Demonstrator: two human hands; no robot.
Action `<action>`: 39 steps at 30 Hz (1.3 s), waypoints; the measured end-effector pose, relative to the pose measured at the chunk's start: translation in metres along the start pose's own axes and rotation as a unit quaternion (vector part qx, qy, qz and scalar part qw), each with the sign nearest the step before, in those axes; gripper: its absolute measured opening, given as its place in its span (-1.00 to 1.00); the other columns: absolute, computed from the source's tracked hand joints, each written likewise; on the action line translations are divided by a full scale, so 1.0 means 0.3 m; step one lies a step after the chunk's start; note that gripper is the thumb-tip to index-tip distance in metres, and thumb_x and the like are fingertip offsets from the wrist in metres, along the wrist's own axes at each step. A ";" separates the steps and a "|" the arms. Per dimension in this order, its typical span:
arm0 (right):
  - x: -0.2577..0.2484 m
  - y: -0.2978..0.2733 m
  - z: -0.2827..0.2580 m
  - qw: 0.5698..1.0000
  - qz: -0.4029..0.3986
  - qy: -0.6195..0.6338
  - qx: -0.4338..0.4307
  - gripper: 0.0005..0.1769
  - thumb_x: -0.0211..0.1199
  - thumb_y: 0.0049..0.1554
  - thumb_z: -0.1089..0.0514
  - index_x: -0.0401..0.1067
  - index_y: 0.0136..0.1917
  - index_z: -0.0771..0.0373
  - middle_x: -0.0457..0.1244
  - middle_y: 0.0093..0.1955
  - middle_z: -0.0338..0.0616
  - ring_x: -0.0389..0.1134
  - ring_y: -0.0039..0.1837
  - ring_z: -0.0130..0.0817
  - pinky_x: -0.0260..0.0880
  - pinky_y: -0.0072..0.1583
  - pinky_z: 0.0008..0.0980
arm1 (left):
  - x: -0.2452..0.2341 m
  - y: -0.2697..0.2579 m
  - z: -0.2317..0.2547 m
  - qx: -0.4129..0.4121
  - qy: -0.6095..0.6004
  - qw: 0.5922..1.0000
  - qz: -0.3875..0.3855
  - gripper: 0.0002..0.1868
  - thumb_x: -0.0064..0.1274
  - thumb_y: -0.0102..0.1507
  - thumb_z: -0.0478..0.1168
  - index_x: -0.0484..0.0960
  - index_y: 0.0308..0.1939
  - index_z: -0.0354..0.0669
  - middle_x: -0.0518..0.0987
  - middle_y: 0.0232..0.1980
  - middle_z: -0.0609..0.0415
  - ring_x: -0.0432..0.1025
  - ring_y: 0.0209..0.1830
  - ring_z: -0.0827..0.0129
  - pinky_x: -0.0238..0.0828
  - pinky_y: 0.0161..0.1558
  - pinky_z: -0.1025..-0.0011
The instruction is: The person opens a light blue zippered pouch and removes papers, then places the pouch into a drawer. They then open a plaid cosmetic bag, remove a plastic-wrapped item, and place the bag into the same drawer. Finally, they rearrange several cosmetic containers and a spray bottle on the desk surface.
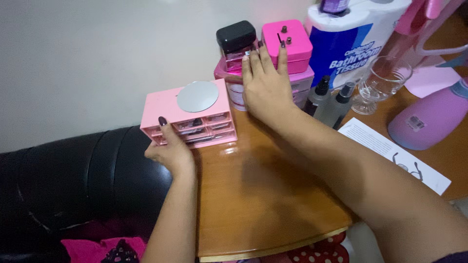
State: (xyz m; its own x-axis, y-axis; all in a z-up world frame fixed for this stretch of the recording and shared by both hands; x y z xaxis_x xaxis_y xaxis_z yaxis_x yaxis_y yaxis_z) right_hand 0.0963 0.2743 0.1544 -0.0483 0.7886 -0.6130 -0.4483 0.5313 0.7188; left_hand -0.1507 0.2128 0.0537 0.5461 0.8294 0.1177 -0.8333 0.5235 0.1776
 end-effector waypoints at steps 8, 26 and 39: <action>-0.012 0.035 0.006 0.999 0.003 0.033 -0.001 -0.18 0.34 0.05 -0.24 0.42 0.32 0.46 0.27 0.28 0.29 0.16 0.46 0.23 -0.20 0.45 0.48 | -0.007 0.037 -0.027 0.035 0.087 0.994 0.049 -0.28 0.18 0.28 0.23 0.44 -0.13 -0.51 0.33 0.09 -0.28 0.35 0.11 0.15 0.32 0.19 0.23; 0.028 0.039 0.154 0.994 0.094 0.038 -0.041 -0.67 0.35 0.13 0.01 0.52 0.10 0.21 0.31 0.09 -0.01 0.28 0.29 -0.04 0.00 0.45 0.35 | 0.013 0.044 -0.084 0.026 0.140 0.989 0.041 -0.24 0.25 0.23 0.27 0.42 -0.18 -0.49 0.34 0.06 -0.25 0.35 0.10 0.09 0.32 0.20 0.09; -0.006 0.053 0.134 0.994 0.087 0.052 -0.044 -0.57 0.42 0.05 -0.03 0.50 0.10 0.26 0.30 0.16 0.13 0.23 0.41 0.04 0.02 0.45 0.32 | 0.152 0.220 -0.169 0.112 0.193 0.965 -0.141 -0.09 0.16 0.28 0.16 0.06 0.31 -0.52 0.23 0.31 -0.47 0.23 0.33 -0.21 0.15 0.33 0.04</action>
State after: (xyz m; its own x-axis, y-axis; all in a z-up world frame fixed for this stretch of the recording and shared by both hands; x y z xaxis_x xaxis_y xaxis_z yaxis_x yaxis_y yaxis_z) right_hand 0.1252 0.2939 0.1801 -0.2219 0.8274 -0.5159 -0.5020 0.3567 0.7879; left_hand -0.1850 0.2951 0.0212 0.6399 0.6939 -0.3302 -0.5934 0.7192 0.3614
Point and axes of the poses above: each hand's wrist, its own y-axis towards the middle knuckle, its own x-axis out of the palm, z = x × y, the point moved 4 cm from there along y, towards the middle knuckle
